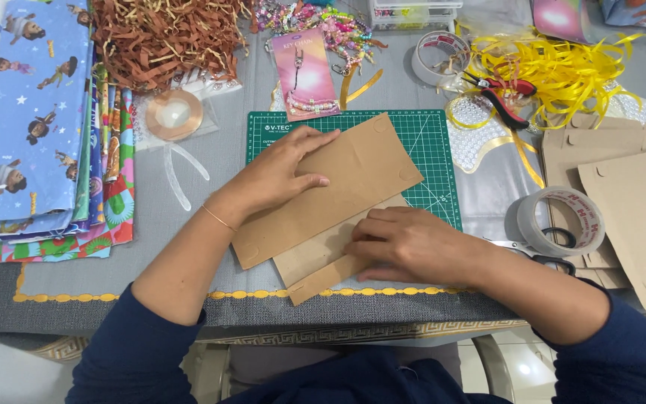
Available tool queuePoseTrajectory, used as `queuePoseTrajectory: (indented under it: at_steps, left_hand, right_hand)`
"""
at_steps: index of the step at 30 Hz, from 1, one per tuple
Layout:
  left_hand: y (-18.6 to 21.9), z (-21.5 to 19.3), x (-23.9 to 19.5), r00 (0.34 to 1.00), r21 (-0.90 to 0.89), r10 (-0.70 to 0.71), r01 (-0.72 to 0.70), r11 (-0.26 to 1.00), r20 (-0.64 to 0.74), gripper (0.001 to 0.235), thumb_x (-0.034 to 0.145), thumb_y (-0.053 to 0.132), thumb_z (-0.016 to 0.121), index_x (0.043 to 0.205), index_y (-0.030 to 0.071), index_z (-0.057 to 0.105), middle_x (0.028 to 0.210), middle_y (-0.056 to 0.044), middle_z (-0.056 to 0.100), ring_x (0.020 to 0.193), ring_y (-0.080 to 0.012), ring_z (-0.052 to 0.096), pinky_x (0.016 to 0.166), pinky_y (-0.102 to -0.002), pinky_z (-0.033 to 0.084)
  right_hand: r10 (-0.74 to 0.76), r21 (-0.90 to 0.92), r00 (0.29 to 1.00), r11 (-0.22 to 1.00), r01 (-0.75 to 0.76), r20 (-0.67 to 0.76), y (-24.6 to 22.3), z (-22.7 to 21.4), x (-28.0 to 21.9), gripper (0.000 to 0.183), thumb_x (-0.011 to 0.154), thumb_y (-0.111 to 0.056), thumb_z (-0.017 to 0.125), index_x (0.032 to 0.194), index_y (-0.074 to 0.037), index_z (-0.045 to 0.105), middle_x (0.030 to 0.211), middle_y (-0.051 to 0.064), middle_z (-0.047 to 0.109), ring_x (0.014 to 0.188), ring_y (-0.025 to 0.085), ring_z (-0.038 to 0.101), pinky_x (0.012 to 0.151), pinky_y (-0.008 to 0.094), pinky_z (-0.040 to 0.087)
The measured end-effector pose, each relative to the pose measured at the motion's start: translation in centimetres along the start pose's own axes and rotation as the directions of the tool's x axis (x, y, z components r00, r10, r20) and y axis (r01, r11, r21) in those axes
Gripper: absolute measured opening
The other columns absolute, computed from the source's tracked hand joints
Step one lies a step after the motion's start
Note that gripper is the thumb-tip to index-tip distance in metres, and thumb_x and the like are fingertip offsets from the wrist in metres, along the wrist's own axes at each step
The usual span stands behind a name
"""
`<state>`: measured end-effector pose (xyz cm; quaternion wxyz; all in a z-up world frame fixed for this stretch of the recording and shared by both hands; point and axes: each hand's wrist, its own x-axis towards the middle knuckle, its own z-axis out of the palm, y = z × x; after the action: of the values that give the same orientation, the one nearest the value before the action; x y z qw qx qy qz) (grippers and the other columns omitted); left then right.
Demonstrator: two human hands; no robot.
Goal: The person folds a flat cardboard sheet into a box, tucks the side tabs to form the structure, and then fills the box with shredded paper. Finally, they place a small packaged item into the box.
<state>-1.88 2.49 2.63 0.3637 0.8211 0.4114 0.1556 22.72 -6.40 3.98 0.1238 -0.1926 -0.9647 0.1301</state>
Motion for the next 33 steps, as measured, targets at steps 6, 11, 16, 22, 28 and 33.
queuePoseTrajectory:
  at_steps: [6, 11, 16, 22, 28, 33]
  left_hand:
    - [-0.1, -0.1, 0.0, 1.000, -0.011, 0.013, -0.013, 1.000, -0.003, 0.065, 0.091, 0.018, 0.075, 0.150, 0.006, 0.051, 0.140, -0.017, 0.056, 0.128, -0.0406, 0.057, 0.103, -0.051, 0.052]
    - [-0.4, -0.1, 0.0, 0.998, 0.008, 0.056, -0.056, 0.998, -0.009, 0.065, 0.092, 0.018, 0.075, 0.150, 0.006, 0.051, 0.140, -0.019, 0.057, 0.127, -0.0426, 0.057, 0.102, -0.053, 0.052]
    - [-1.4, 0.4, 0.2, 0.996, 0.014, 0.081, -0.080, 0.997, -0.032, 0.063, 0.092, 0.022, 0.075, 0.149, 0.007, 0.053, 0.138, -0.017, 0.059, 0.126, -0.0401, 0.058, 0.104, -0.052, 0.049]
    - [-0.3, 0.7, -0.7, 0.994, 0.319, 0.102, -0.086, 0.944, -0.035, 0.083, 0.084, 0.066, 0.072, 0.147, 0.013, 0.057, 0.147, -0.014, 0.053, 0.134, -0.0345, 0.045, 0.109, -0.051, 0.036]
    - [2.8, 1.0, -1.7, 0.989, 0.420, 0.106, -0.139, 0.897, 0.101, 0.096, 0.070, 0.058, 0.075, 0.150, 0.012, 0.049, 0.157, -0.024, 0.042, 0.143, -0.0469, 0.041, 0.112, -0.063, 0.032]
    - [4.1, -0.2, -2.5, 0.980, 0.451, 0.192, -0.153, 0.879, -0.044, 0.056, 0.089, 0.037, 0.049, 0.128, 0.001, 0.069, 0.114, -0.027, 0.072, 0.088, -0.0438, 0.075, 0.064, -0.049, 0.060]
  right_hand:
    - [-0.161, -0.235, 0.985, 0.961, 0.144, -0.057, -0.9, 0.8, -0.3, 0.009, 0.096, -0.021, 0.072, 0.098, -0.012, 0.075, 0.093, 0.005, 0.073, 0.086, 0.021, 0.073, 0.063, 0.026, 0.057]
    - [-0.293, -0.511, 0.954, 0.830, 0.224, -0.058, -2.4, 1.6, -0.3, 0.013, 0.099, -0.021, 0.068, 0.106, -0.011, 0.074, 0.095, 0.009, 0.076, 0.090, 0.021, 0.076, 0.071, 0.028, 0.062]
    - [-0.292, -0.604, 0.953, 0.775, 0.183, -0.085, -1.4, 1.6, -0.6, 0.015, 0.101, -0.027, 0.064, 0.107, -0.015, 0.072, 0.094, 0.006, 0.077, 0.089, 0.018, 0.076, 0.075, 0.029, 0.064]
    - [-0.246, -0.627, 0.967, 0.764, 0.156, -0.060, -1.6, 2.1, -1.2, 0.014, 0.099, -0.018, 0.063, 0.104, -0.011, 0.075, 0.095, 0.008, 0.078, 0.091, 0.020, 0.076, 0.078, 0.030, 0.062]
    - [-0.238, -0.613, 0.968, 0.778, 0.141, -0.080, -0.7, 2.9, -1.6, 0.013, 0.101, -0.015, 0.062, 0.098, -0.009, 0.074, 0.088, 0.009, 0.077, 0.088, 0.022, 0.077, 0.077, 0.031, 0.063]
    - [-0.268, -0.649, 0.957, 0.748, 0.137, -0.107, -0.6, 3.0, -1.5, 0.012, 0.100, -0.015, 0.063, 0.097, -0.011, 0.073, 0.086, 0.009, 0.076, 0.087, 0.021, 0.077, 0.077, 0.030, 0.063]
